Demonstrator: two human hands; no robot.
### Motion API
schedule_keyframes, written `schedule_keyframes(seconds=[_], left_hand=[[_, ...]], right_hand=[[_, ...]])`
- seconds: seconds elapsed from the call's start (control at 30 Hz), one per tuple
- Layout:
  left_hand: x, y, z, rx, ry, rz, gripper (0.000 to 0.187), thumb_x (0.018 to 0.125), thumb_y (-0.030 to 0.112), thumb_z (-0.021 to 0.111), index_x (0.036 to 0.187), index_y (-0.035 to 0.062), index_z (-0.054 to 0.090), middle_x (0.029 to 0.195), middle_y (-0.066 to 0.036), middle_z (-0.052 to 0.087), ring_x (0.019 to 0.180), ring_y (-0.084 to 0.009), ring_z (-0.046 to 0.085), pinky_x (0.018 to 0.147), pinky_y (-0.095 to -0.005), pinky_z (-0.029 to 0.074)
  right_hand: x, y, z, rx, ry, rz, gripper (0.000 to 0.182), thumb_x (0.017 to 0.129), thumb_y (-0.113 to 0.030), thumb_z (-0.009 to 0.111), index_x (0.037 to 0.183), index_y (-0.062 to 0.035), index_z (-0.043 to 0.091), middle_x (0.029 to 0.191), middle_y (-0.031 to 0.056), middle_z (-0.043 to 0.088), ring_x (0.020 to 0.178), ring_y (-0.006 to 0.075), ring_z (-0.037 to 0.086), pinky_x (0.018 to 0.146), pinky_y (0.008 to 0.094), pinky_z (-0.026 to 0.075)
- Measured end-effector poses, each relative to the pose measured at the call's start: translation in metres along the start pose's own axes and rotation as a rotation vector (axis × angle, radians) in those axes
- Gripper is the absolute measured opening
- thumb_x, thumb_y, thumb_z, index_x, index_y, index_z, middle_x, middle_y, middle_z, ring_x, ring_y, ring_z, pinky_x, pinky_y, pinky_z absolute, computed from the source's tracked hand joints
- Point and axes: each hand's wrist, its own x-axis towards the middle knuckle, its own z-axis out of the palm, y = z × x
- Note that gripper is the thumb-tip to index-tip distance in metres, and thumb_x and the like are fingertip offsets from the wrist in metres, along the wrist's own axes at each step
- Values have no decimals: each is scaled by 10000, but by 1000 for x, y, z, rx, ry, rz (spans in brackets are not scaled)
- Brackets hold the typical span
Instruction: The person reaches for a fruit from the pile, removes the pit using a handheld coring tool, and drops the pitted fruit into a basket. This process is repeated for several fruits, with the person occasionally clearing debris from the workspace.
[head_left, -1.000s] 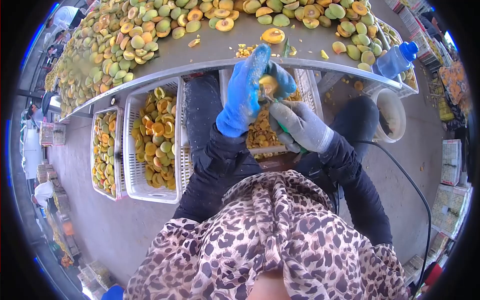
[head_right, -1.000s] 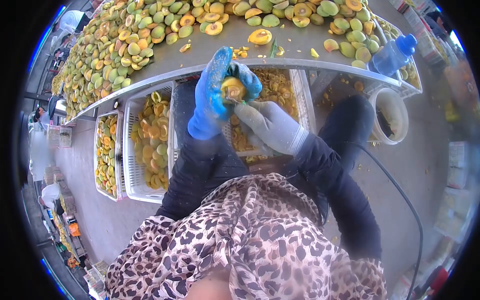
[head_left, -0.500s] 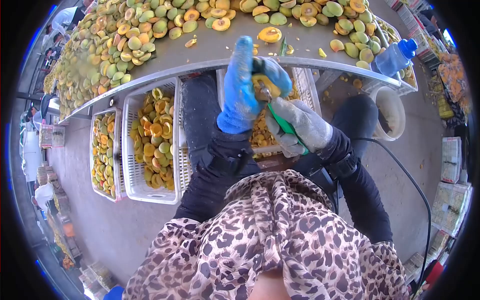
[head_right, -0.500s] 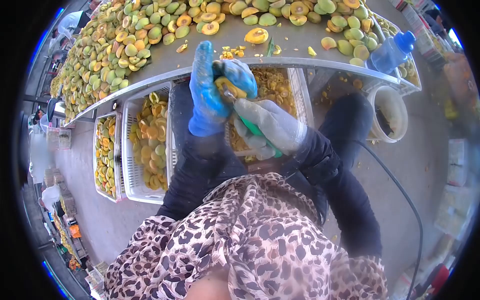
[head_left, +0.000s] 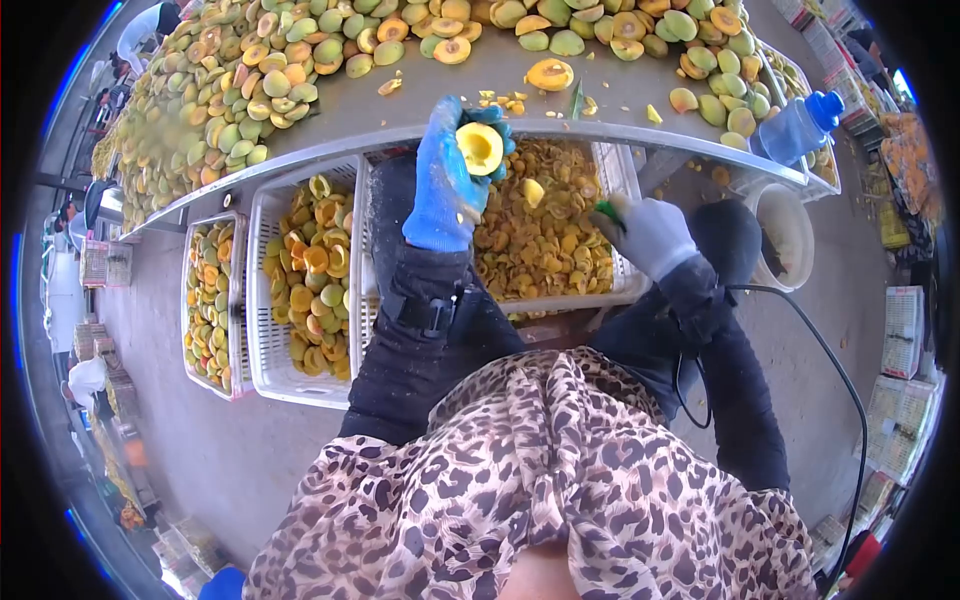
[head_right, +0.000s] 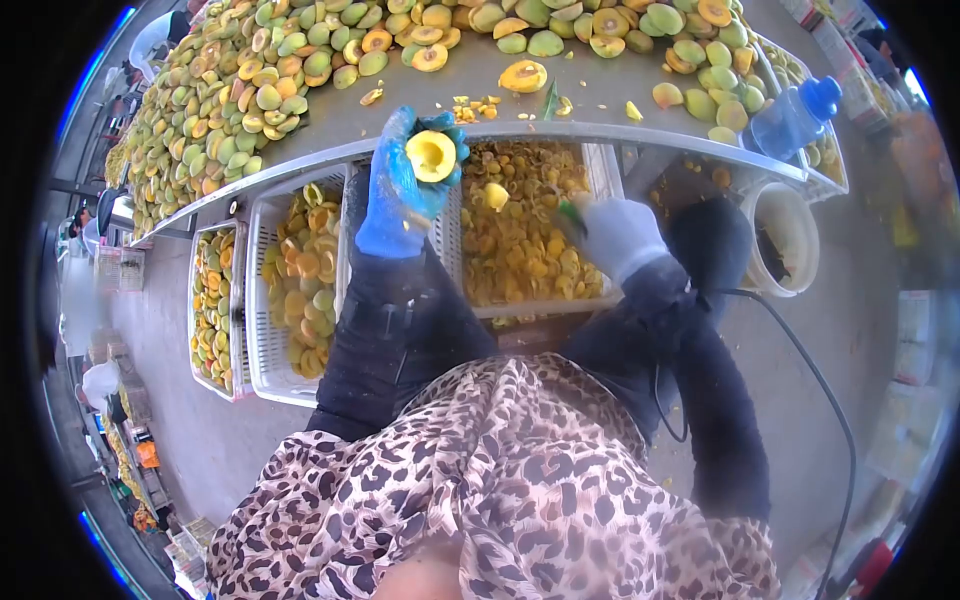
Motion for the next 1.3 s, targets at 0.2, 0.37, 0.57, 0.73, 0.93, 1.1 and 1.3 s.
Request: schedule_keyframes(seconds=[0.2,0.37,0.57,0.73,0.93,1.1,1.3], left_hand=[[-17,-25,-9,64,-13,-47,304,939,322,499,1055,50,569,895,-71,641,771,-189,647,559,-294,526],[-42,-34,-7,190,-22,134,276,958,241,491,1154,51,532,1013,-42,598,905,-105,591,732,-259,515],[-81,-18,8,484,216,365,199,913,228,514,1005,52,529,864,-30,522,707,-97,531,599,-243,465],[-71,61,-84,1928,652,792,203,846,194,599,890,-5,600,876,-160,589,876,-332,551,778,-429,440],[84,11,-4,1603,46,774,557,865,277,538,1308,-34,407,1159,-256,549,1095,-408,515,950,-458,402],[175,-49,20,1761,-96,333,767,820,369,595,1383,-51,287,1189,-282,526,1134,-392,496,982,-435,358],[189,-62,21,1151,-189,1,357,700,178,700,977,-16,589,860,-150,654,848,-304,645,752,-390,520]], right_hand=[[17,-46,-13,167,477,-23,285,895,-354,550,796,-89,515,569,137,590,535,325,610,472,423,466],[24,-53,-11,1,373,-6,275,903,-362,543,821,-102,512,558,121,583,532,334,611,463,423,478],[25,-17,46,-133,264,373,368,920,-449,458,848,-103,563,596,134,621,548,337,629,514,470,498],[2,-1,32,1,179,413,355,913,-433,476,868,-93,565,627,173,622,600,374,627,550,473,494],[5,-17,59,364,165,174,260,886,-359,554,912,-101,566,653,156,620,616,366,615,559,465,476],[-7,-21,52,428,153,198,269,870,-349,590,838,-89,528,664,169,606,624,373,602,544,465,455],[-3,-3,38,489,210,220,241,868,-303,617,906,-71,566,632,179,580,586,349,603,507,422,444]])
